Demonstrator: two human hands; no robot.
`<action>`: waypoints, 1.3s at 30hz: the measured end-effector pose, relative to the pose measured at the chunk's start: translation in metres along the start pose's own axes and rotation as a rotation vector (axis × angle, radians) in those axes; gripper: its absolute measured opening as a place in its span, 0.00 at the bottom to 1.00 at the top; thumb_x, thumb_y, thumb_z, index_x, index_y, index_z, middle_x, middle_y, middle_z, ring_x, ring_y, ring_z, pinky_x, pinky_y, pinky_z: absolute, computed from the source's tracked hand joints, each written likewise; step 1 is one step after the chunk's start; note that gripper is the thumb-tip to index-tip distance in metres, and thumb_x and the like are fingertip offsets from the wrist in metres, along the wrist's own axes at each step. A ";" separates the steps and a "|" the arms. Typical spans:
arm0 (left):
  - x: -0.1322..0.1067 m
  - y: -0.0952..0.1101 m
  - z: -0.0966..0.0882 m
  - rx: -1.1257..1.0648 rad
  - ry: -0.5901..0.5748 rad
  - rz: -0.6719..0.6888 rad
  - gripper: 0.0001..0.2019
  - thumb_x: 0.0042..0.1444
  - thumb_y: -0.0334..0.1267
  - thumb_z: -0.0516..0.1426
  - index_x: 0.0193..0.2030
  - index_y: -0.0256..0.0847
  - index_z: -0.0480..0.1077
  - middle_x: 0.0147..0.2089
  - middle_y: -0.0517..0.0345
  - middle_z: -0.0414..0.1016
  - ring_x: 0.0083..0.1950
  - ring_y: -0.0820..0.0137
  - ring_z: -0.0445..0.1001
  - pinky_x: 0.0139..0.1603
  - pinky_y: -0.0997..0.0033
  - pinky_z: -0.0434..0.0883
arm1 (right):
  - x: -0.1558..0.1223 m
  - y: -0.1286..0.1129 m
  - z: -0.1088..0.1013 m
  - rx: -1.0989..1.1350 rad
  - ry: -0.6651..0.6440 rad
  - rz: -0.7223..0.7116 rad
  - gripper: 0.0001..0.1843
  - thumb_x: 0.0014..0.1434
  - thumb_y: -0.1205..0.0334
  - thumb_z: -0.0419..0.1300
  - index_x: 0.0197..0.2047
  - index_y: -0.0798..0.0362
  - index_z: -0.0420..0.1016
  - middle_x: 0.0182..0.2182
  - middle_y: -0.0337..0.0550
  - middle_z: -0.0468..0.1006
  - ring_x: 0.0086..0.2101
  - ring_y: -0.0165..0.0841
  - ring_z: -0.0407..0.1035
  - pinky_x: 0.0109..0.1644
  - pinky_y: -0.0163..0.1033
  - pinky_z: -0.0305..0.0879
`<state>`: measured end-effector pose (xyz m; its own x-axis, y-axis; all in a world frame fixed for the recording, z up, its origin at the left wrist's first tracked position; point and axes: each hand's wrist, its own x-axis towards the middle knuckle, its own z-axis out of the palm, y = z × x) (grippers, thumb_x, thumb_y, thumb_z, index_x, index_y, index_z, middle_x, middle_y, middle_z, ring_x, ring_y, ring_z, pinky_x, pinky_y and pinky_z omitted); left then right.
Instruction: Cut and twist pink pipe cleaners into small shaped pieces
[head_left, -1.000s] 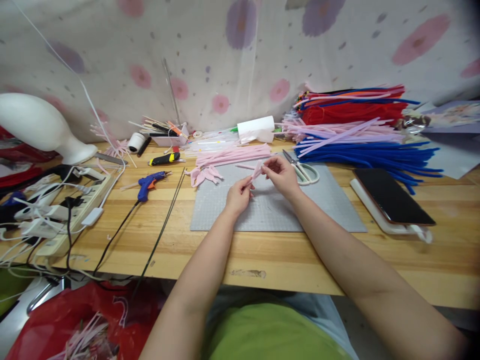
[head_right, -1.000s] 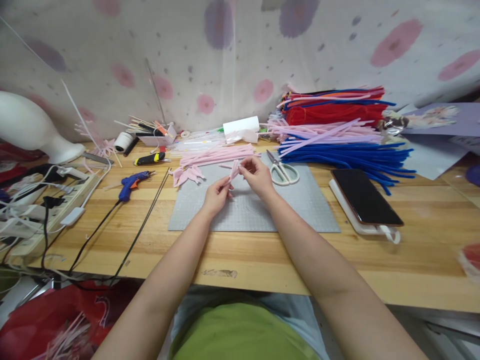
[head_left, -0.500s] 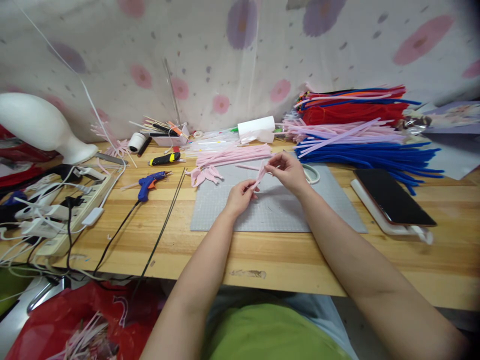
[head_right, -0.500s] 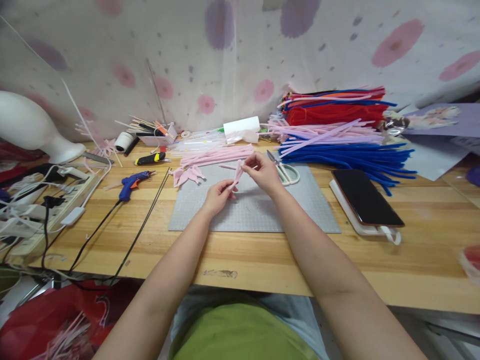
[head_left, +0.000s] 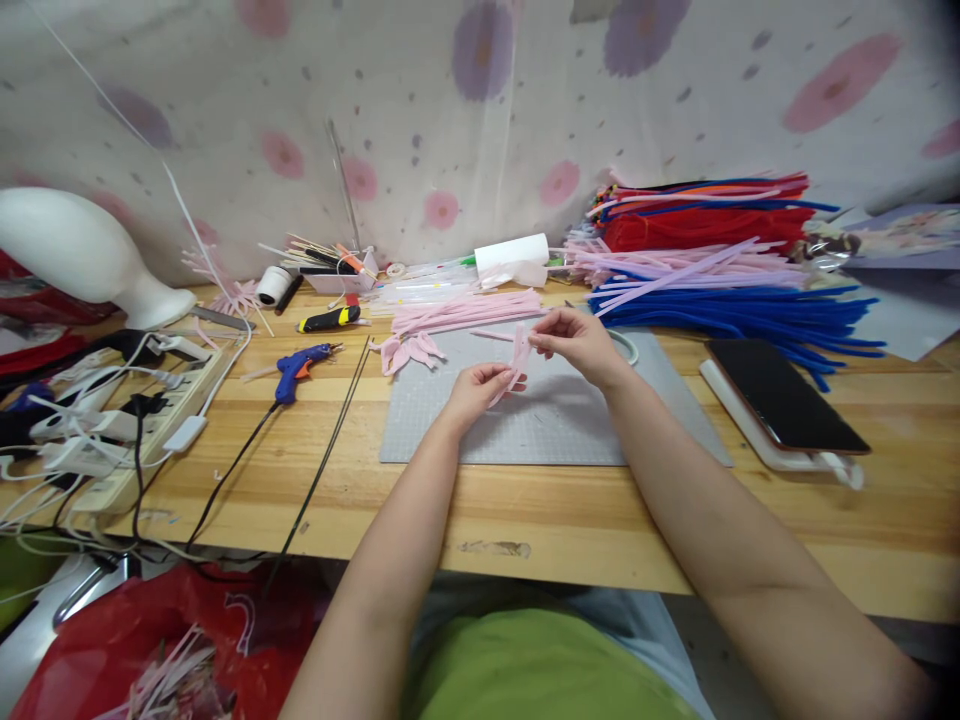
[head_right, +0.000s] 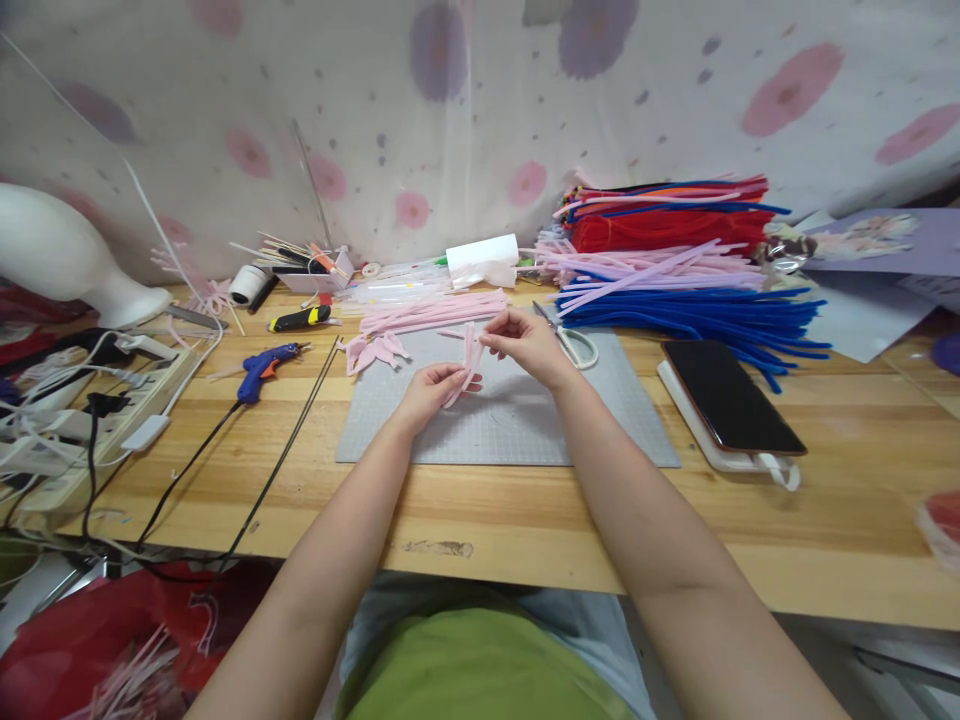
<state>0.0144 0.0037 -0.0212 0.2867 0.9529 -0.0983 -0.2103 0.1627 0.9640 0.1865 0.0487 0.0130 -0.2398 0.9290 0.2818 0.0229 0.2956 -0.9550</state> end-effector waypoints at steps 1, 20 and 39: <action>0.001 0.000 0.000 -0.013 0.012 0.004 0.17 0.39 0.47 0.63 0.33 0.35 0.72 0.35 0.50 0.77 0.34 0.69 0.75 0.35 0.72 0.67 | 0.000 0.001 0.003 -0.013 -0.001 -0.002 0.16 0.39 0.54 0.66 0.25 0.54 0.67 0.21 0.36 0.70 0.21 0.26 0.63 0.24 0.34 0.61; 0.005 -0.002 0.007 -0.083 0.189 0.042 0.14 0.43 0.45 0.61 0.32 0.37 0.69 0.31 0.55 0.75 0.34 0.69 0.75 0.32 0.73 0.67 | -0.010 0.004 0.028 -0.469 -0.045 -0.167 0.04 0.48 0.62 0.58 0.29 0.52 0.71 0.27 0.39 0.73 0.25 0.28 0.65 0.29 0.35 0.60; 0.019 0.002 -0.005 -0.172 0.352 0.232 0.13 0.39 0.42 0.62 0.25 0.38 0.63 0.24 0.65 0.66 0.26 0.80 0.65 0.30 0.76 0.64 | -0.015 0.014 0.054 0.149 -0.110 0.261 0.20 0.47 0.51 0.59 0.40 0.50 0.59 0.29 0.38 0.73 0.28 0.30 0.70 0.31 0.37 0.66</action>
<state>0.0147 0.0237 -0.0226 -0.1148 0.9933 0.0087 -0.3925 -0.0534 0.9182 0.1375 0.0269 -0.0099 -0.3482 0.9372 0.0215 -0.0430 0.0070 -0.9990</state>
